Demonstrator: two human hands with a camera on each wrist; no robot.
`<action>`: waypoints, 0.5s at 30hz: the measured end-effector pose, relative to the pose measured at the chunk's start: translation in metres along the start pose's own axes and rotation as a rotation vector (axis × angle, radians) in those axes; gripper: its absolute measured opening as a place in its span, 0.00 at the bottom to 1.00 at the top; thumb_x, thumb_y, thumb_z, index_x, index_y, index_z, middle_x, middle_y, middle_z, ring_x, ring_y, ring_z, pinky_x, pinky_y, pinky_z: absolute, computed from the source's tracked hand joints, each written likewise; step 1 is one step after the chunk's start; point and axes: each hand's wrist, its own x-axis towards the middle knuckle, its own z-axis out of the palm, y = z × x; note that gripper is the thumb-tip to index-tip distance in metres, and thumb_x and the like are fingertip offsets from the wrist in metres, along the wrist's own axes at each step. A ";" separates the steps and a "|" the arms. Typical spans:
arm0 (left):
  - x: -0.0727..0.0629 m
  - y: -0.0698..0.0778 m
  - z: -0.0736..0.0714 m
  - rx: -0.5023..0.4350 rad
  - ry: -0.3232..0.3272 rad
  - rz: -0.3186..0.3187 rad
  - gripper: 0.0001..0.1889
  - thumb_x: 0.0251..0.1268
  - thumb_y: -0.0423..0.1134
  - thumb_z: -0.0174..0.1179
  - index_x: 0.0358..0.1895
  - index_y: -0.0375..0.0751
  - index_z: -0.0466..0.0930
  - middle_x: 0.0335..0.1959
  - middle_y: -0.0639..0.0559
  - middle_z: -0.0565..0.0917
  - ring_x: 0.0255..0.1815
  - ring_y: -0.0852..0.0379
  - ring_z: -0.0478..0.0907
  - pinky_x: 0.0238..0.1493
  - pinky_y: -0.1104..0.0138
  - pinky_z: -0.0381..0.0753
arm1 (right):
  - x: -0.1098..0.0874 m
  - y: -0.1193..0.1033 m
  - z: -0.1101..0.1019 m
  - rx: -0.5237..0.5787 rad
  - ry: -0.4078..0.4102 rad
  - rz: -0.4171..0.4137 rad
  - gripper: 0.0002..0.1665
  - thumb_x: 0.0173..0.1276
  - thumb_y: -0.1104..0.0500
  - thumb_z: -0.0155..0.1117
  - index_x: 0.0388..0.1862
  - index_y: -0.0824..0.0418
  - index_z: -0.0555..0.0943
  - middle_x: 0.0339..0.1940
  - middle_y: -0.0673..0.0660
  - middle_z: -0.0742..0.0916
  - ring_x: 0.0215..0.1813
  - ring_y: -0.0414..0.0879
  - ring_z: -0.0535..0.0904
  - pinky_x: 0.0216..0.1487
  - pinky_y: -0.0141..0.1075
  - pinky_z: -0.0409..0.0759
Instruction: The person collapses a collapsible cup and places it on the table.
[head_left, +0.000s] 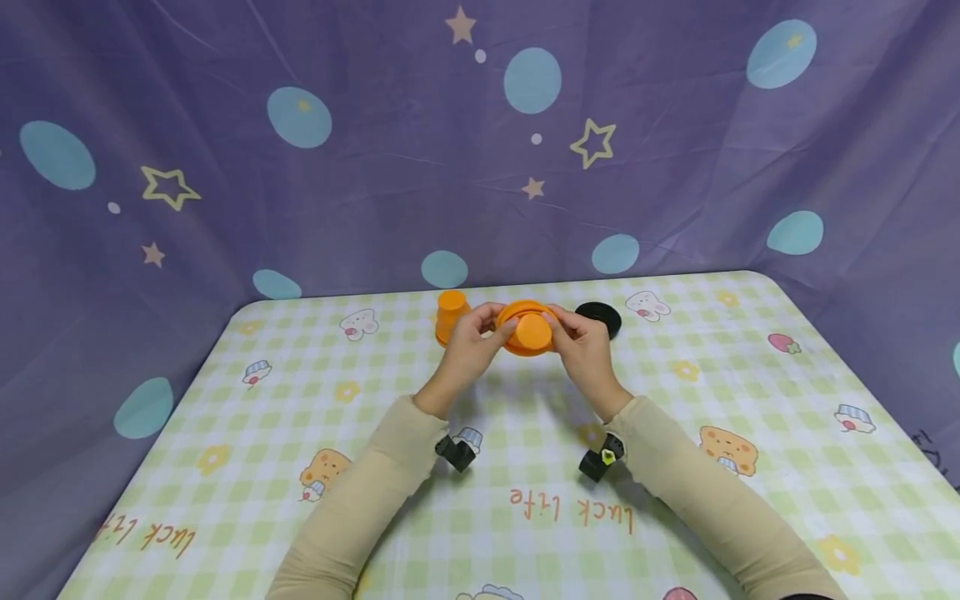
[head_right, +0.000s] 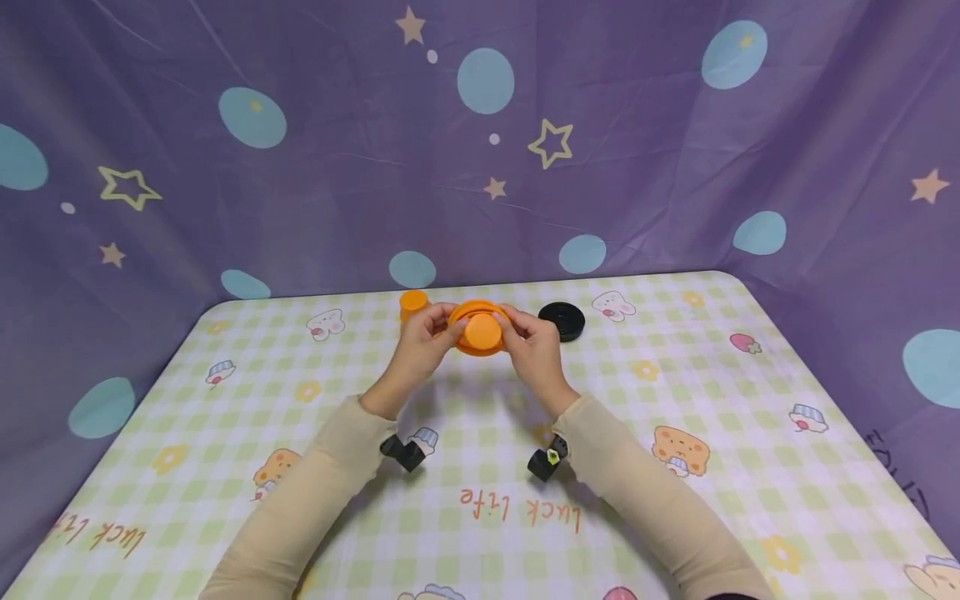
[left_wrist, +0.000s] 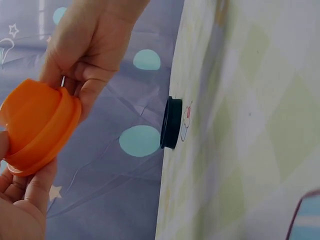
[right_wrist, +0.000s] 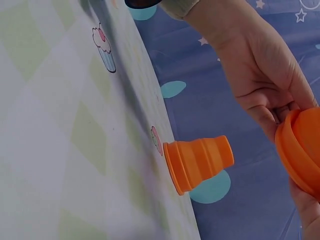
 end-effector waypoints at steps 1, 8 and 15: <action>0.000 0.000 0.001 0.002 0.018 0.003 0.14 0.66 0.38 0.59 0.47 0.29 0.79 0.38 0.39 0.82 0.36 0.58 0.75 0.39 0.72 0.77 | 0.000 -0.001 0.000 -0.008 0.000 -0.008 0.17 0.68 0.64 0.59 0.51 0.75 0.79 0.42 0.75 0.83 0.32 0.36 0.84 0.33 0.31 0.83; 0.000 -0.002 0.001 -0.077 0.064 -0.047 0.17 0.64 0.39 0.61 0.52 0.32 0.77 0.40 0.37 0.83 0.36 0.58 0.79 0.39 0.71 0.81 | -0.003 -0.003 -0.002 0.003 0.002 0.044 0.20 0.68 0.60 0.61 0.55 0.72 0.78 0.45 0.72 0.83 0.36 0.38 0.84 0.36 0.33 0.83; -0.002 0.000 -0.006 -0.052 0.030 -0.005 0.16 0.63 0.38 0.61 0.52 0.32 0.80 0.44 0.39 0.84 0.42 0.56 0.81 0.43 0.68 0.82 | -0.003 -0.004 -0.009 -0.089 -0.071 0.135 0.17 0.68 0.58 0.62 0.49 0.70 0.81 0.35 0.51 0.86 0.31 0.37 0.79 0.30 0.25 0.77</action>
